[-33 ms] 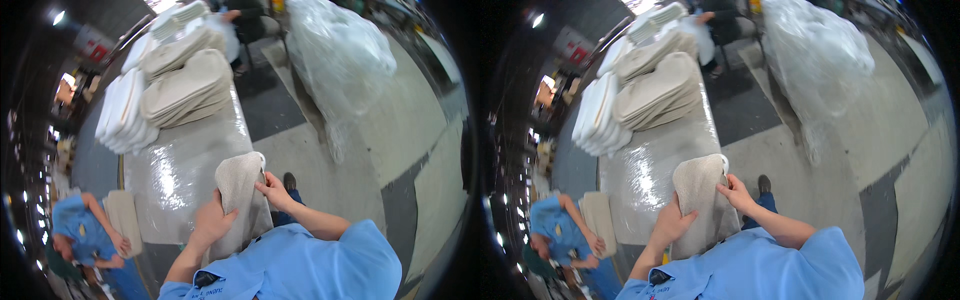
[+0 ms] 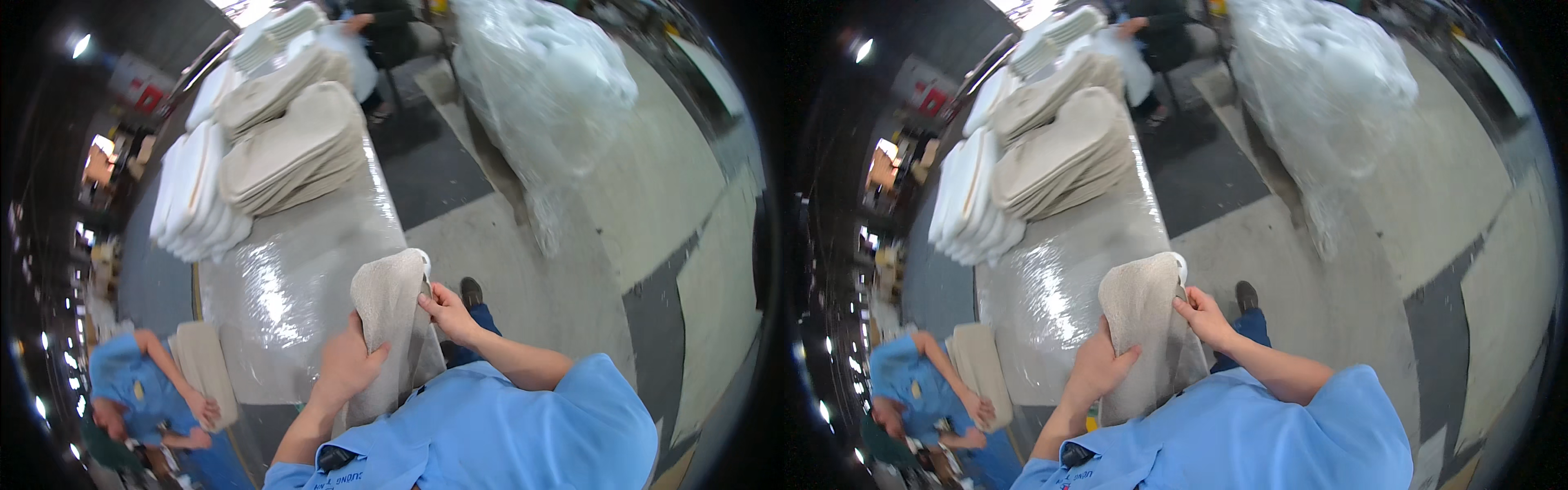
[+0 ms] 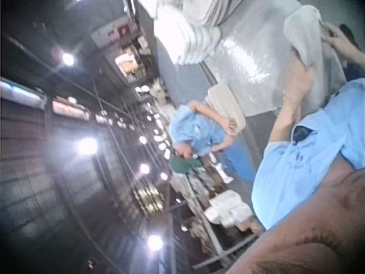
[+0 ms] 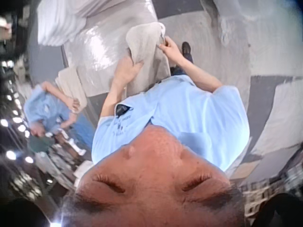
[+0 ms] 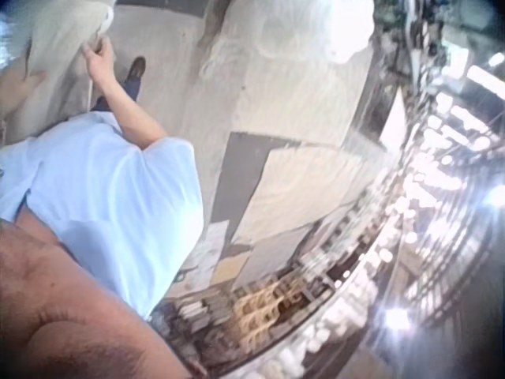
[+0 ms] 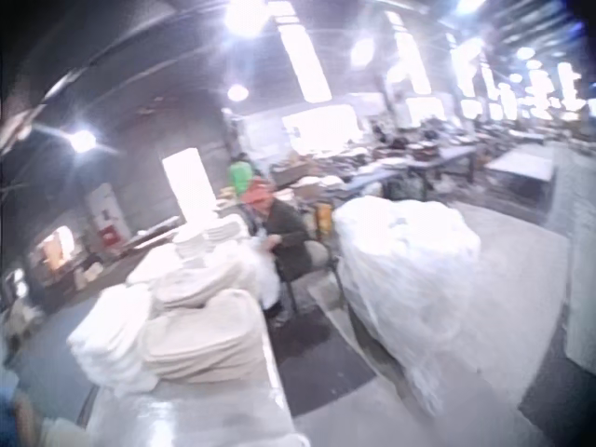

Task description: The person inserts white foam inserts into beige fabric covers, aligns edges, and stacks the finished cushions on a table. The person handles foam and covers one at a time, smoothing and adjusting the fit before placing each completed unit on a growing stack.

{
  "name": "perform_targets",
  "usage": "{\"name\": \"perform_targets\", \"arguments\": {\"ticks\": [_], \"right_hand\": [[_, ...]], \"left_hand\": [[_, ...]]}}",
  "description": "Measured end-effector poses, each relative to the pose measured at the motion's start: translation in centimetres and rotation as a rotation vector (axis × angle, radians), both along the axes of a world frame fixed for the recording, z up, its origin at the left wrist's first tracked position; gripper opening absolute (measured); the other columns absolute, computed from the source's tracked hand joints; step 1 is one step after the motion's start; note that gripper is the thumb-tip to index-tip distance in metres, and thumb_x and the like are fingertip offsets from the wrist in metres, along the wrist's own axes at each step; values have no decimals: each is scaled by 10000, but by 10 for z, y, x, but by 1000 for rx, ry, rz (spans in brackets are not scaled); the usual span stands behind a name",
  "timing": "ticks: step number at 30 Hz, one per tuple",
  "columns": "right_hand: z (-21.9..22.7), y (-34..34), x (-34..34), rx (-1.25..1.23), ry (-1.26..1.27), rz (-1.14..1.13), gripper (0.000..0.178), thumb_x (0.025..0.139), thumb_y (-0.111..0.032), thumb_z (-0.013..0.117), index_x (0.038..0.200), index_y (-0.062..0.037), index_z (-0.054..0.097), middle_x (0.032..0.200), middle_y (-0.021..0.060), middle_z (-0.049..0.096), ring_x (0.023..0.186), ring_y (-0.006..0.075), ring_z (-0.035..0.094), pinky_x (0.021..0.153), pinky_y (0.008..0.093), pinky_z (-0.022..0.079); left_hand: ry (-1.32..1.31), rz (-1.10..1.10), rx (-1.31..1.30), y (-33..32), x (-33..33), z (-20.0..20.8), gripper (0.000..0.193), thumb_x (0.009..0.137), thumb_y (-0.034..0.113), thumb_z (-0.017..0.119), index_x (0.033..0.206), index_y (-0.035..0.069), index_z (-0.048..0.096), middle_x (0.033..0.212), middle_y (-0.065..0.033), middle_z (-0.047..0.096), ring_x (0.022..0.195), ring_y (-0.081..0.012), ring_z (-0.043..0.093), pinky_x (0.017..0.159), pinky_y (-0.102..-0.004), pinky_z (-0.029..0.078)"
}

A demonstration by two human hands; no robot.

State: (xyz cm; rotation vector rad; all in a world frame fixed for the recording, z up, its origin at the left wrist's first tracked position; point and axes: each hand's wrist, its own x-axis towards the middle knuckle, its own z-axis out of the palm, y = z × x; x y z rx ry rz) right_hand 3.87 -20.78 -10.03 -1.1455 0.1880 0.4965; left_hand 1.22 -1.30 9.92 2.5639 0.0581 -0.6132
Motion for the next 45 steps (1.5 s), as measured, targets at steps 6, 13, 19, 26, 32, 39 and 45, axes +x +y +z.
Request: {"name": "perform_targets", "arguments": {"ticks": [6, 13, 19, 26, 32, 39, 45], "right_hand": [[-53, -24, -16, 50, 360, -396, 246, 1129, -298, 562, 1120, -92, 696, 869, -49, 618, 759, 67, 488, 677, 277, 408], [-68, -37, -13, 88, 402, -648, 103, 1101, -193, 617, 1102, -90, 623, 872, -49, 597, 761, 50, 478, 668, 248, 391], [-65, -51, -14, 50, 435, -595, 99, 1089, -168, 638, 1055, -75, 631, 865, -44, 587, 766, 53, 486, 673, 245, 404], [-63, -60, -19, 113, 423, -614, 98, 1072, -133, 665, 1063, -36, 655, 907, -29, 622, 828, 57, 529, 725, 242, 448], [-61, -63, -15, 100, 435, -576, 97, 1071, -118, 669, 1090, -24, 665, 935, -28, 637, 844, 56, 544, 732, 227, 459], [-59, -58, -16, 57, 391, -617, 168, 1040, -165, 697, 1050, 3, 680, 879, 23, 683, 800, 94, 570, 721, 286, 479], [-62, -48, -12, 67, 383, -647, 168, 1042, -177, 698, 1028, -10, 682, 865, 7, 659, 797, 101, 563, 728, 277, 469]], "left_hand": [[39, -211, 65, -50, 8, -61, 909, 877, 372, 760, 1571, -60, 361, 1287, -337, 677, 1162, -513, 672, 1000, -534, 533], [422, -118, -359, -44, 102, -77, 611, 1014, 379, 683, 1469, -14, 572, 1182, -149, 730, 973, -282, 716, 891, -416, 555], [505, -310, -306, -167, 193, -152, 324, 1031, 320, 639, 1088, 34, 781, 903, -87, 747, 811, -239, 691, 758, -375, 554], [772, -1148, 394, -250, 234, -200, 288, 852, 286, 758, 886, 2, 792, 775, -170, 758, 756, -305, 762, 733, -425, 603], [981, -1141, 638, -277, 237, -211, 239, 831, 195, 768, 845, -43, 782, 799, -173, 772, 724, -258, 776, 659, -393, 632], [1038, -1097, 648, -276, 241, -205, 265, 885, 229, 809, 940, -30, 789, 821, -161, 781, 748, -260, 783, 687, -373, 631], [1052, -1085, 609, -265, 240, -203, 238, 907, 233, 803, 943, -2, 782, 830, -144, 774, 711, -243, 759, 661, -366, 607]]}}
